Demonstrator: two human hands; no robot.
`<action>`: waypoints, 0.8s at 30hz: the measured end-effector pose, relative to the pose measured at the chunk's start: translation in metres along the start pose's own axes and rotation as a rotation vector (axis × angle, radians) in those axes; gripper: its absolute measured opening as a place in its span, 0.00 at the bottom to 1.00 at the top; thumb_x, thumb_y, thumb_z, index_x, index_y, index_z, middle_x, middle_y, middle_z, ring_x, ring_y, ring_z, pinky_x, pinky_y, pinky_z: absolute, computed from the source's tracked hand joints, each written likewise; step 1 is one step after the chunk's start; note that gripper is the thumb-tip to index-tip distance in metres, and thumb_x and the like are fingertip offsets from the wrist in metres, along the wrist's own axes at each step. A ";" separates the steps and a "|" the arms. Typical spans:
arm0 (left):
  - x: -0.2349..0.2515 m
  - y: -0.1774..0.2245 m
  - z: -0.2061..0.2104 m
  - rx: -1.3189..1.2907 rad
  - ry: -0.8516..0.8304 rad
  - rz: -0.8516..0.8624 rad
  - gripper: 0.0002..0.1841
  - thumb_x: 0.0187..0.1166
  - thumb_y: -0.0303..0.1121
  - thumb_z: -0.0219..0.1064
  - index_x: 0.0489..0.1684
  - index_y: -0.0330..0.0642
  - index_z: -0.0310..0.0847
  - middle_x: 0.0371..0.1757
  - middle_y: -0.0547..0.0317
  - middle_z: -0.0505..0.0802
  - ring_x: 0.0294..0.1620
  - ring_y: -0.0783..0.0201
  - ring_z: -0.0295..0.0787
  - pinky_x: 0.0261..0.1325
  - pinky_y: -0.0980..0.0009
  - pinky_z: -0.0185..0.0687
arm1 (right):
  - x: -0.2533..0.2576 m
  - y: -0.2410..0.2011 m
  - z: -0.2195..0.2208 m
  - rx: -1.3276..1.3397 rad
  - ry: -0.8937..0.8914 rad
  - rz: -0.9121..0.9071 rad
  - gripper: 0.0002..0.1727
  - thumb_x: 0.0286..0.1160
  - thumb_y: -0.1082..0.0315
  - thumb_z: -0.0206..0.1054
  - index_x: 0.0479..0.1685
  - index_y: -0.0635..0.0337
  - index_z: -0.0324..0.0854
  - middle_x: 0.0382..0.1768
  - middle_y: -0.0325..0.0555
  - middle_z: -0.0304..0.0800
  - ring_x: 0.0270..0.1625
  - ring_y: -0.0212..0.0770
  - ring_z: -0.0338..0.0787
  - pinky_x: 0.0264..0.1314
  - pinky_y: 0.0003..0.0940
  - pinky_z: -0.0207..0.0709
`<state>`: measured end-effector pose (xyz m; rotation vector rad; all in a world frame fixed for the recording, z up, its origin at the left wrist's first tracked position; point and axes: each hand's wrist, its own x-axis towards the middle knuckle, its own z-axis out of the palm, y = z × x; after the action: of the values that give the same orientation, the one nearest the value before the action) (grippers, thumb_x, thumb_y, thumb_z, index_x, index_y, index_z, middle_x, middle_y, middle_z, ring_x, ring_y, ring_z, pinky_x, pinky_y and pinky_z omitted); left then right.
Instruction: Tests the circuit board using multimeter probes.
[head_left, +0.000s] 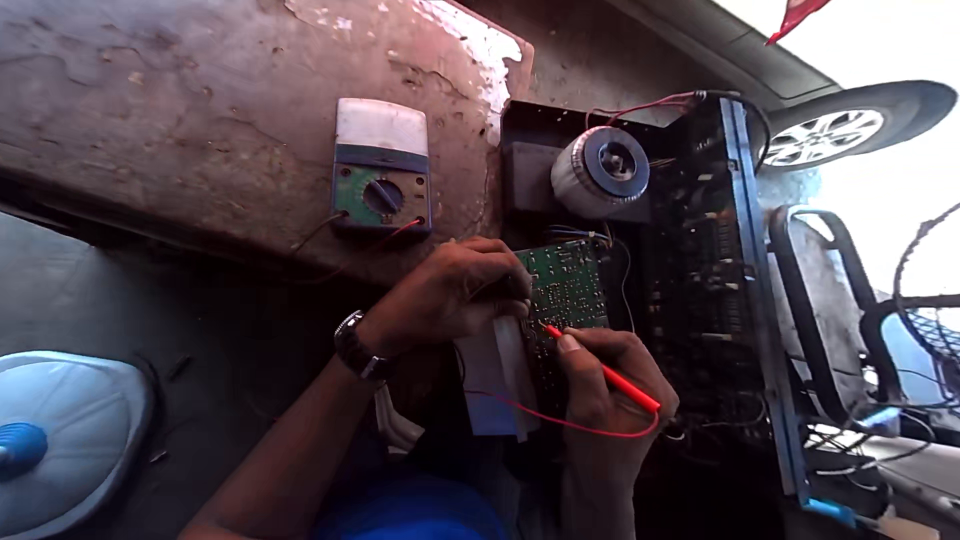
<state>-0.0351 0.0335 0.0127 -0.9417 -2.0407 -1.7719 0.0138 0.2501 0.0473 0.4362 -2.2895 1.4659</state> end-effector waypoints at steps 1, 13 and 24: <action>-0.001 -0.001 0.000 -0.008 -0.002 0.005 0.04 0.72 0.27 0.76 0.40 0.39 0.92 0.45 0.59 0.94 0.54 0.65 0.90 0.63 0.68 0.86 | 0.000 0.001 0.000 0.018 0.015 0.003 0.03 0.71 0.75 0.67 0.35 0.64 0.86 0.31 0.38 0.92 0.32 0.28 0.91 0.34 0.20 0.87; 0.004 -0.009 -0.003 0.034 -0.014 0.025 0.07 0.75 0.32 0.76 0.43 0.39 0.92 0.50 0.58 0.95 0.59 0.63 0.91 0.68 0.66 0.86 | -0.005 0.004 0.000 0.182 0.218 -0.088 0.04 0.78 0.73 0.64 0.44 0.61 0.83 0.35 0.41 0.91 0.33 0.34 0.91 0.34 0.26 0.88; 0.004 -0.011 -0.003 0.009 -0.013 0.039 0.07 0.76 0.32 0.76 0.44 0.39 0.92 0.51 0.56 0.95 0.59 0.62 0.90 0.68 0.64 0.87 | -0.011 -0.005 -0.012 0.130 0.080 -0.045 0.05 0.74 0.72 0.69 0.43 0.64 0.85 0.37 0.45 0.93 0.37 0.37 0.93 0.38 0.28 0.90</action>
<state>-0.0458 0.0314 0.0077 -0.9857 -2.0224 -1.7396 0.0279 0.2596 0.0505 0.4548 -2.1176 1.5859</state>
